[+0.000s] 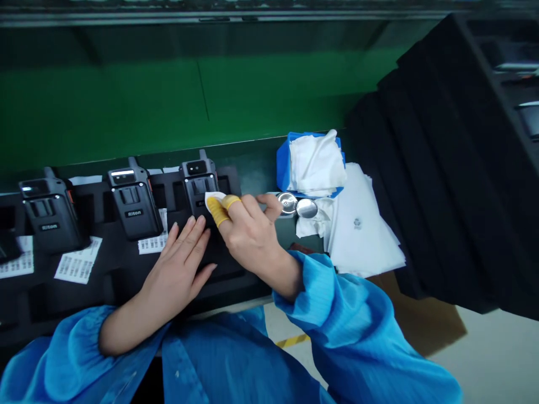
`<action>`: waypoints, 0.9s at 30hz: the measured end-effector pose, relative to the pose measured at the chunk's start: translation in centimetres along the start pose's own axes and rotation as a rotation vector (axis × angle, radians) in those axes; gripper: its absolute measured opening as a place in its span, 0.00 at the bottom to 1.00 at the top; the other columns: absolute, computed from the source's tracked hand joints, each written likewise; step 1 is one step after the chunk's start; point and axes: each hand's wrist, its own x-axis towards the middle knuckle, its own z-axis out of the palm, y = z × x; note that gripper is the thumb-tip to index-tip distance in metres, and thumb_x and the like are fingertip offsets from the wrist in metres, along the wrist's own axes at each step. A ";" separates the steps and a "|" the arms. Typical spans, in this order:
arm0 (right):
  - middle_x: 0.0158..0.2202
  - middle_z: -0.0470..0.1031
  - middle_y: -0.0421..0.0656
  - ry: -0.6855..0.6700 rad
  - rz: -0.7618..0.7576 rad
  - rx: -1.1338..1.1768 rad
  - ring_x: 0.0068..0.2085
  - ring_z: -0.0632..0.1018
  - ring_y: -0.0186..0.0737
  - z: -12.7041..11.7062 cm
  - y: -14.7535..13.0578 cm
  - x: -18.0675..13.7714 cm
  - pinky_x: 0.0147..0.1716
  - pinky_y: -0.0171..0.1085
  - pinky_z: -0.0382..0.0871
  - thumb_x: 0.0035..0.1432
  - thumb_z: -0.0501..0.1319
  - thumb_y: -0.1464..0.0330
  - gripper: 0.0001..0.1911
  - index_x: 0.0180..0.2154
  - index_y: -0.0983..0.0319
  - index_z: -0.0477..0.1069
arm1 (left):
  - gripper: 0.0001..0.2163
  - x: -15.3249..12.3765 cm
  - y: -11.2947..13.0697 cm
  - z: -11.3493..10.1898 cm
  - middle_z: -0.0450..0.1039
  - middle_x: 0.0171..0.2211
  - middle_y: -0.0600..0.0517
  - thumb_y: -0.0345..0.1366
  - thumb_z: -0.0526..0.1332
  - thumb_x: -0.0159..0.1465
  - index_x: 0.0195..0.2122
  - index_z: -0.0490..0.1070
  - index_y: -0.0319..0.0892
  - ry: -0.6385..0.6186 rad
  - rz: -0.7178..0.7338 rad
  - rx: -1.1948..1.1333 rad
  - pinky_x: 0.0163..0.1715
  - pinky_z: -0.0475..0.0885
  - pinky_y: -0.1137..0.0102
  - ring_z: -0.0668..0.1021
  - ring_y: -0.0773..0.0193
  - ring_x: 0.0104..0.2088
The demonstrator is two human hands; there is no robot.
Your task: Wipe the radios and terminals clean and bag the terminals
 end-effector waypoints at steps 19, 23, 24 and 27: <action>0.28 0.66 0.40 0.166 -0.108 -0.104 0.37 0.61 0.37 2.1 -1.6 1.1 0.46 0.44 0.45 0.61 0.53 0.75 0.17 0.20 0.61 0.66 | 0.22 0.0 -0.2 0.1 0.64 0.60 0.34 0.32 0.55 0.64 0.58 0.61 0.26 0.001 -0.006 0.006 0.61 0.62 0.51 0.64 0.46 0.63; 0.28 0.65 0.39 0.104 -0.043 -0.111 0.36 0.61 0.37 1.6 -1.0 0.7 0.47 0.43 0.44 0.61 0.51 0.76 0.18 0.21 0.60 0.67 | 0.21 0.1 -0.2 0.1 0.61 0.62 0.34 0.33 0.54 0.65 0.58 0.61 0.27 -0.016 -0.013 0.007 0.62 0.60 0.51 0.63 0.47 0.63; 0.28 0.65 0.39 0.089 -0.032 -0.112 0.36 0.61 0.37 1.4 -0.7 0.6 0.46 0.43 0.44 0.61 0.50 0.77 0.18 0.22 0.60 0.68 | 0.21 0.0 -0.2 0.1 0.60 0.62 0.34 0.33 0.53 0.65 0.58 0.61 0.27 -0.018 -0.013 0.005 0.62 0.59 0.50 0.62 0.47 0.64; 0.27 0.64 0.40 0.073 0.005 -0.130 0.35 0.61 0.37 0.9 -0.2 0.2 0.45 0.43 0.44 0.60 0.50 0.78 0.18 0.21 0.61 0.68 | 0.20 0.0 -0.1 0.0 0.60 0.62 0.33 0.32 0.54 0.65 0.57 0.62 0.27 -0.008 -0.012 0.006 0.62 0.59 0.50 0.62 0.47 0.64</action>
